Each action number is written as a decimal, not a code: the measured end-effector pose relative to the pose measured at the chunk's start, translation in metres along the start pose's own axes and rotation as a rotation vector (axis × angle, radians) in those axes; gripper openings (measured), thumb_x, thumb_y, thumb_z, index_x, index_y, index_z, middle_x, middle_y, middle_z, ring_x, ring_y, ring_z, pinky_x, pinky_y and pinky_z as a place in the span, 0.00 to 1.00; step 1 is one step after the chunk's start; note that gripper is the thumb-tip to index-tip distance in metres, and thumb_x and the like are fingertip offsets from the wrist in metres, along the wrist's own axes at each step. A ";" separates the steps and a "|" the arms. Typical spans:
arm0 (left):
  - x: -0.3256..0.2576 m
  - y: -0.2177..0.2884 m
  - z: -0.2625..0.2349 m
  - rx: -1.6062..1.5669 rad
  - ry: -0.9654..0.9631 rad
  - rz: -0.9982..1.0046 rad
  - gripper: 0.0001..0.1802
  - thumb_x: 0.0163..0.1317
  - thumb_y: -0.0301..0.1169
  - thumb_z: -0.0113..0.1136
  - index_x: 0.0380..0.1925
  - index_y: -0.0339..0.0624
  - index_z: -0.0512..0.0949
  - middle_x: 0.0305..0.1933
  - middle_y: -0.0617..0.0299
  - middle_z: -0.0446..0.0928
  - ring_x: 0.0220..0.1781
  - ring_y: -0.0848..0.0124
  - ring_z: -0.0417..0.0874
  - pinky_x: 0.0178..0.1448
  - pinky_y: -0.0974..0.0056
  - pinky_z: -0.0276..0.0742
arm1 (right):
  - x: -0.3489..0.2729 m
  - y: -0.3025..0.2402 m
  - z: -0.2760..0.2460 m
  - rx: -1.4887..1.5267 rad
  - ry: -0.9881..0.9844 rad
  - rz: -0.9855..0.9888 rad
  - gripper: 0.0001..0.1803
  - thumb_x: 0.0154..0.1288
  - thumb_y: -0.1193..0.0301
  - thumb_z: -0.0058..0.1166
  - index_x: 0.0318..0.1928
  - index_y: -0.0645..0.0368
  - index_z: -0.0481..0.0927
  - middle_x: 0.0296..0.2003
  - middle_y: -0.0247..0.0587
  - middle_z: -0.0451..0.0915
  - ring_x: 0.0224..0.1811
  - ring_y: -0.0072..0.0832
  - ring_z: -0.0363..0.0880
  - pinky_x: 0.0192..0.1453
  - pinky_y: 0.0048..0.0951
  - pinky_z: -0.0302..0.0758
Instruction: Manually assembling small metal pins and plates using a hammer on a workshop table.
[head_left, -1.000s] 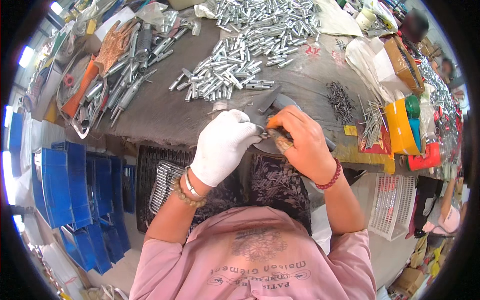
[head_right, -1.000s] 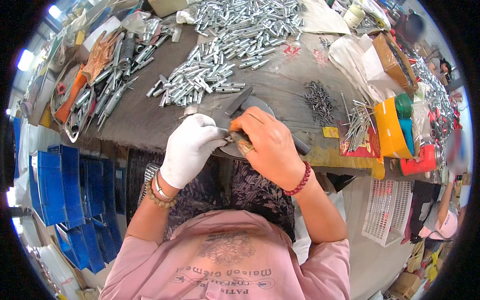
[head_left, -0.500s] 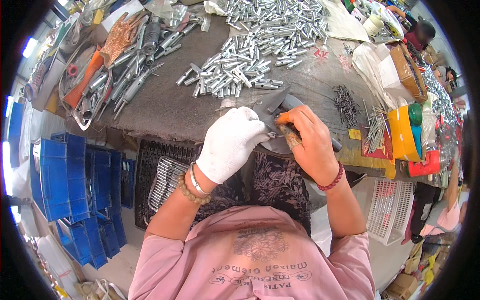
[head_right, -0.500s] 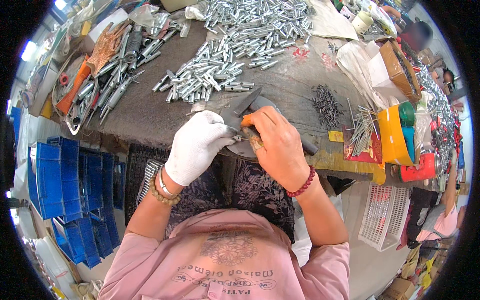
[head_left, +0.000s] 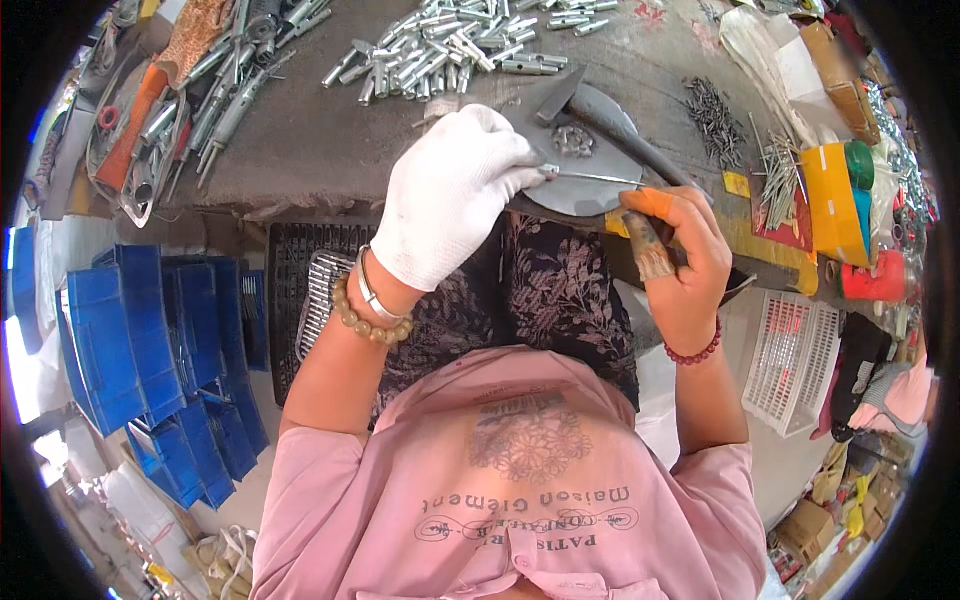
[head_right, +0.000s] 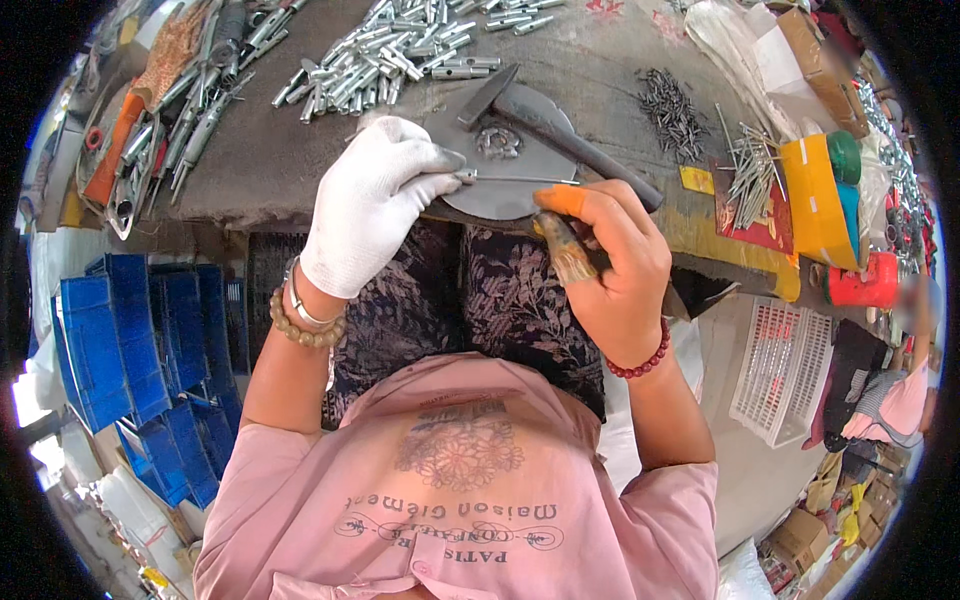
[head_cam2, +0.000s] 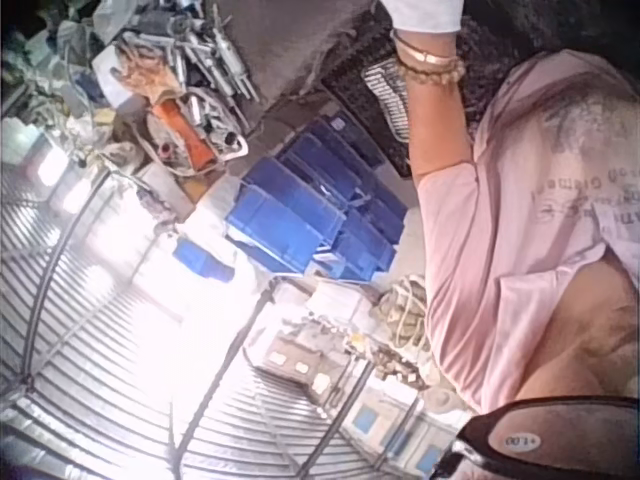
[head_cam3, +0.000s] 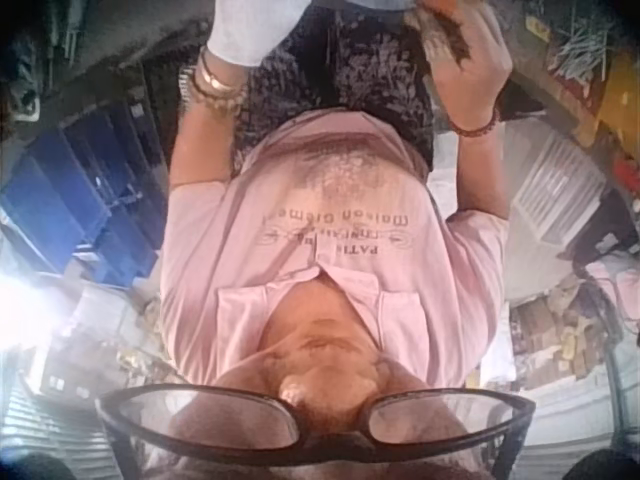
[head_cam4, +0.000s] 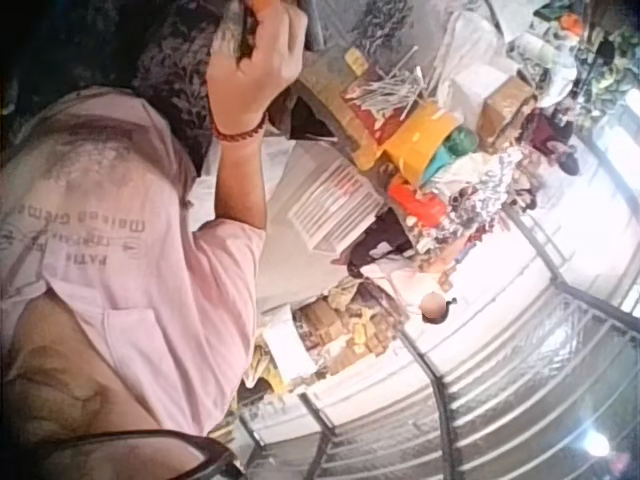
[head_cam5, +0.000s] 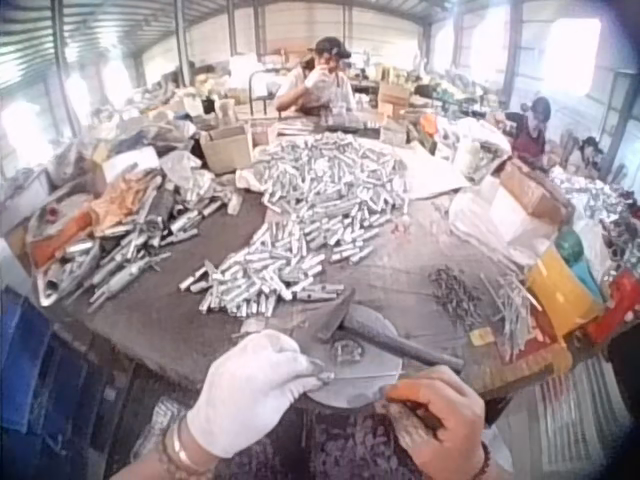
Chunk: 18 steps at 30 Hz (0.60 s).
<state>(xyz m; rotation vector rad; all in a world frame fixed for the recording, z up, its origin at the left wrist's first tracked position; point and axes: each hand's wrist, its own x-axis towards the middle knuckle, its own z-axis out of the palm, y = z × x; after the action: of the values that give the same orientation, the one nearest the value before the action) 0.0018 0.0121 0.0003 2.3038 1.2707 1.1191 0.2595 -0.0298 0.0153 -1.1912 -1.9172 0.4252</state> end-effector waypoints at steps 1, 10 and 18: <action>0.000 0.001 0.002 -0.010 0.013 -0.003 0.09 0.58 0.24 0.77 0.39 0.41 0.89 0.41 0.58 0.82 0.48 0.58 0.84 0.55 0.58 0.80 | -0.006 0.001 -0.001 0.035 0.030 0.001 0.14 0.62 0.84 0.66 0.49 0.63 0.90 0.40 0.44 0.84 0.34 0.29 0.80 0.38 0.25 0.75; -0.004 0.013 -0.003 -0.020 -0.024 -0.035 0.09 0.58 0.23 0.75 0.40 0.39 0.89 0.39 0.57 0.79 0.47 0.58 0.82 0.54 0.58 0.78 | -0.042 0.017 -0.032 -0.132 0.113 -0.048 0.15 0.61 0.74 0.70 0.49 0.62 0.90 0.39 0.47 0.83 0.41 0.47 0.84 0.47 0.42 0.81; 0.001 0.017 -0.006 -0.016 -0.059 -0.092 0.10 0.59 0.21 0.75 0.41 0.39 0.90 0.41 0.58 0.81 0.45 0.61 0.84 0.51 0.60 0.79 | 0.011 0.065 -0.072 -0.420 0.170 0.110 0.20 0.53 0.82 0.70 0.49 0.57 0.88 0.41 0.41 0.83 0.46 0.46 0.84 0.49 0.42 0.81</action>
<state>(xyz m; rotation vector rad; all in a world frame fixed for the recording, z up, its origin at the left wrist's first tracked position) 0.0079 0.0023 0.0149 2.2254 1.3264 1.0199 0.3515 0.0020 0.0226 -1.5540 -1.8487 -0.0299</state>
